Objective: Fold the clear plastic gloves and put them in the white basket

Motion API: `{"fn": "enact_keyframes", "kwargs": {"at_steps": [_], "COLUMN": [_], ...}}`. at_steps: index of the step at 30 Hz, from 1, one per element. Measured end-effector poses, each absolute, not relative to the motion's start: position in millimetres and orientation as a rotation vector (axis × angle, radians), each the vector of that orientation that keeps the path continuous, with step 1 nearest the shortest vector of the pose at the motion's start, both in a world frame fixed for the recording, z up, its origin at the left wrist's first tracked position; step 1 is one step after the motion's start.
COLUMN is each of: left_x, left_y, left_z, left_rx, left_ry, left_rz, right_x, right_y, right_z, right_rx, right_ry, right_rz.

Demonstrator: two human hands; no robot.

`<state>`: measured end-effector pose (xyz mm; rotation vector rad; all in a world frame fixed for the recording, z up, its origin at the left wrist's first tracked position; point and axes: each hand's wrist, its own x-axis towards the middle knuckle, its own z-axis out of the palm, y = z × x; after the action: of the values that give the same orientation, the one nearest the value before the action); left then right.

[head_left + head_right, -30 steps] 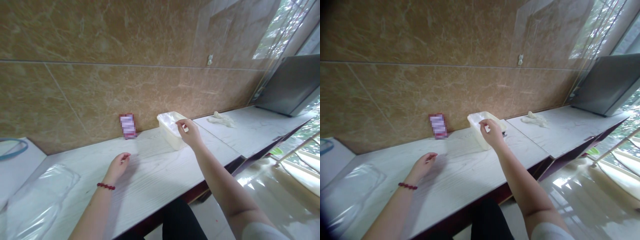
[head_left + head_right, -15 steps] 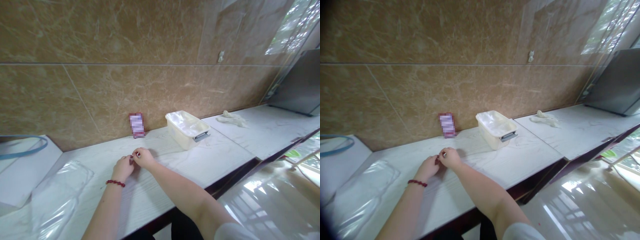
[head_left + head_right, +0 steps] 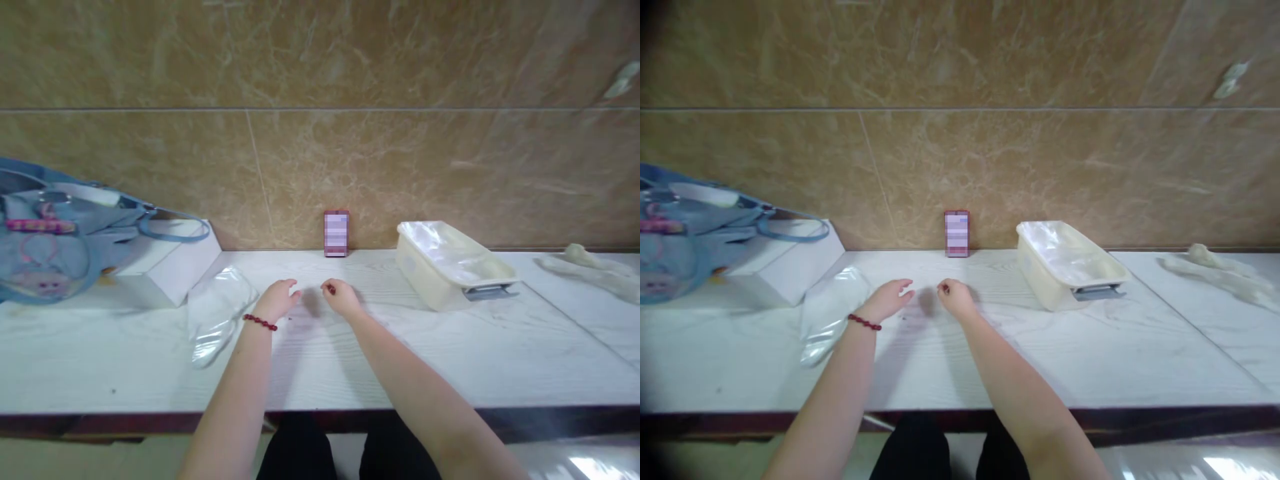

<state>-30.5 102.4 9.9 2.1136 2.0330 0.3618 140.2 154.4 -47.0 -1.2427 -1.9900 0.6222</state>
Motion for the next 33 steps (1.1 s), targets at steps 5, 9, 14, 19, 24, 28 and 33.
{"fn": "enact_keyframes", "kwargs": {"at_steps": [5, 9, 14, 19, 24, 28, 33], "left_x": [-102.5, -148.6, -153.6, -135.8, -128.4, -129.2, -139.3], "left_y": [87.0, 76.8, 63.6, 56.8, 53.1, 52.4, 54.7], "left_z": [27.4, 27.5, 11.6, -15.0, -18.2, -14.0, -15.2], "left_rx": [2.079, 2.019, 1.967, 2.066, 1.980, 1.979, 1.911], "left_ry": [2.196, 2.236, 2.301, 2.363, 2.444, 2.446, 2.478], "left_rz": [0.126, -0.070, -0.076, 0.112, 0.259, 0.316, 0.418], "right_x": [139.6, 139.6, 138.9, 138.4, 138.9, 139.8, 140.0], "right_y": [154.2, 154.7, 157.0, 158.1, 158.3, 156.6, 154.5], "right_z": [-46.7, -47.5, -50.9, -53.2, -53.1, -50.1, -46.3], "right_rx": [-1.258, -1.264, -1.239, -1.233, -1.246, -1.261, -1.275], "right_ry": [-2.037, -2.064, -2.061, -2.070, -2.056, -2.052, -2.059], "right_rz": [0.636, 0.632, 0.622, 0.636, 0.666, 0.668, 0.674]}}
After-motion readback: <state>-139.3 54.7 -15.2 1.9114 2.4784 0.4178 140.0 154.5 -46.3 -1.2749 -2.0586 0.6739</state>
